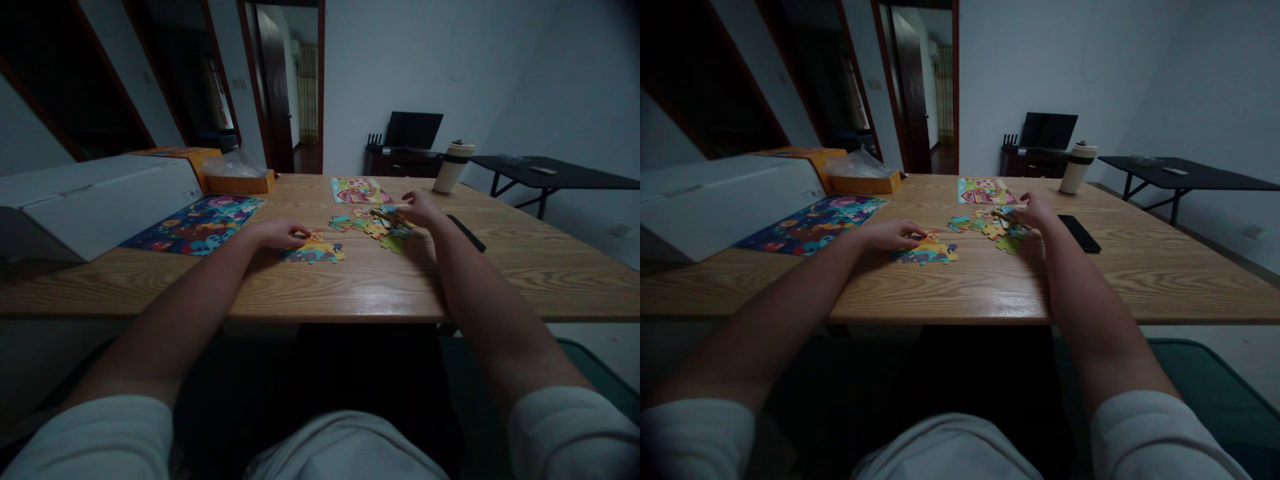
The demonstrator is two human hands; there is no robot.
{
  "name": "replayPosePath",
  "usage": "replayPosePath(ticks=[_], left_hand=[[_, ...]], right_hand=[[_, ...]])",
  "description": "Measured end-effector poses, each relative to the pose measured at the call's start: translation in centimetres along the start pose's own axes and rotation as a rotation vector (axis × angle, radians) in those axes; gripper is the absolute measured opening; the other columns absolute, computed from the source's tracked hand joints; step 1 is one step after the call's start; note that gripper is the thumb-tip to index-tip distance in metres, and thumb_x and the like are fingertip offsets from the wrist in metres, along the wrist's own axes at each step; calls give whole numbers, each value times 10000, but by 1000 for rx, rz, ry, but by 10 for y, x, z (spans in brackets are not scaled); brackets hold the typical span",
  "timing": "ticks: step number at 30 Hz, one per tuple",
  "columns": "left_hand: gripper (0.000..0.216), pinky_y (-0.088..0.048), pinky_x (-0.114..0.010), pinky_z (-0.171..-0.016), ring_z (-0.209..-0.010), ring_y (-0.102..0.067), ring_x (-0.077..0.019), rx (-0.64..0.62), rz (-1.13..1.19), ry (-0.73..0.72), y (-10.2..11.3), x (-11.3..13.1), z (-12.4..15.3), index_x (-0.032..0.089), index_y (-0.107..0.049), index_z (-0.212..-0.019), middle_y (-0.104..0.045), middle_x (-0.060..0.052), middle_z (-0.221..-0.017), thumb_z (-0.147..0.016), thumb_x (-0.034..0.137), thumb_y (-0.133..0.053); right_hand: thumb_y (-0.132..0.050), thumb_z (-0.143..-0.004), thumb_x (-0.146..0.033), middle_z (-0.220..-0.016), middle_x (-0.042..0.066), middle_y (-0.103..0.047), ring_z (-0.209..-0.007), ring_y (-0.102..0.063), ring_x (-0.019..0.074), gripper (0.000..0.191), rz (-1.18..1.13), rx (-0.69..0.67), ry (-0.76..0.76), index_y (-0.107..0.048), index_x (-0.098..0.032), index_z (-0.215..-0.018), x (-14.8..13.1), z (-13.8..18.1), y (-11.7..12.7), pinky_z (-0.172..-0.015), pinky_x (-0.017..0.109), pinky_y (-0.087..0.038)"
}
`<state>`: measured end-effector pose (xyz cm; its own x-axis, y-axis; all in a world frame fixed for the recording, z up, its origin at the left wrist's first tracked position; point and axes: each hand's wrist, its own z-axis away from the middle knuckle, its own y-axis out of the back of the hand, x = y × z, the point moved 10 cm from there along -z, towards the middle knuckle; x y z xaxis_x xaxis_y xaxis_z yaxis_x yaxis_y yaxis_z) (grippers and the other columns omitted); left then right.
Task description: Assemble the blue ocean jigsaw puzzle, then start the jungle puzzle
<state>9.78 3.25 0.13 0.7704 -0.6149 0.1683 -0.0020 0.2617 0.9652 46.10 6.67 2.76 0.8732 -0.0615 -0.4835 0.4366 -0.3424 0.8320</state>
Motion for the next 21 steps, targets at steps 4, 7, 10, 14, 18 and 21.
replayPosePath(ticks=[4, 7, 10, 14, 18, 21], left_hand=[[580, -392, -315, -1031, -1245, -550, -244, -2, -1, -11, 0, 0, 0, 267, -565, -1437, -585, -82, -1447, -900, 483, -546], [588, -386, -304, -1028, -1245, -550, -240, -4, -5, -12, -1, 0, -1, 253, -564, -1439, -579, -88, -1451, -899, 482, -539], [592, -398, -308, -1011, -1216, -566, -243, -3, -4, 3, -1, -2, -1, 266, -565, -1438, -590, -84, -1441, -891, 491, -544], [587, -403, -313, -1009, -1212, -569, -248, -5, -7, 5, 0, -1, 0, 262, -566, -1437, -587, -91, -1442, -896, 489, -542], [581, -393, -331, -1028, -1237, -556, -264, 1, -4, -4, 1, 2, 1, 259, -575, -1431, -581, -98, -1448, -894, 479, -550], [572, -392, -323, -1026, -1240, -554, -258, 1, -1, -7, 1, 2, 1, 271, -578, -1426, -585, -85, -1446, -892, 477, -548]], right_hand=[[-735, -802, -384, -1105, 107, -729, -937, -674, 257, 503, 130, -252, 157, -685, -202, -1268, -27, 13, -24, -805, 344, -514], [-767, -774, -481, -1246, 92, -696, -1073, -655, 274, 506, 203, -382, 296, -726, -250, -1222, -50, 24, -43, -893, 344, -505], [-790, -748, -522, -1277, 98, -682, -1128, -637, 302, 503, 281, -479, 320, -753, -260, -1175, -56, 33, -58, -942, 381, -493], [-785, -768, -483, -1230, 90, -705, -1106, -647, 296, 447, 296, -492, 325, -758, -263, -1156, -60, 38, -61, -942, 383, -488], [-745, -798, -492, -1034, 81, -756, -916, -684, 268, 386, 291, -463, 263, -774, -255, -1100, -61, 39, -58, -814, 361, -509], [-628, -888, -461, -910, 70, -758, -801, -672, 230, 290, 251, -456, 281, -785, -243, -1000, -69, 41, -58, -737, 339, -494]])
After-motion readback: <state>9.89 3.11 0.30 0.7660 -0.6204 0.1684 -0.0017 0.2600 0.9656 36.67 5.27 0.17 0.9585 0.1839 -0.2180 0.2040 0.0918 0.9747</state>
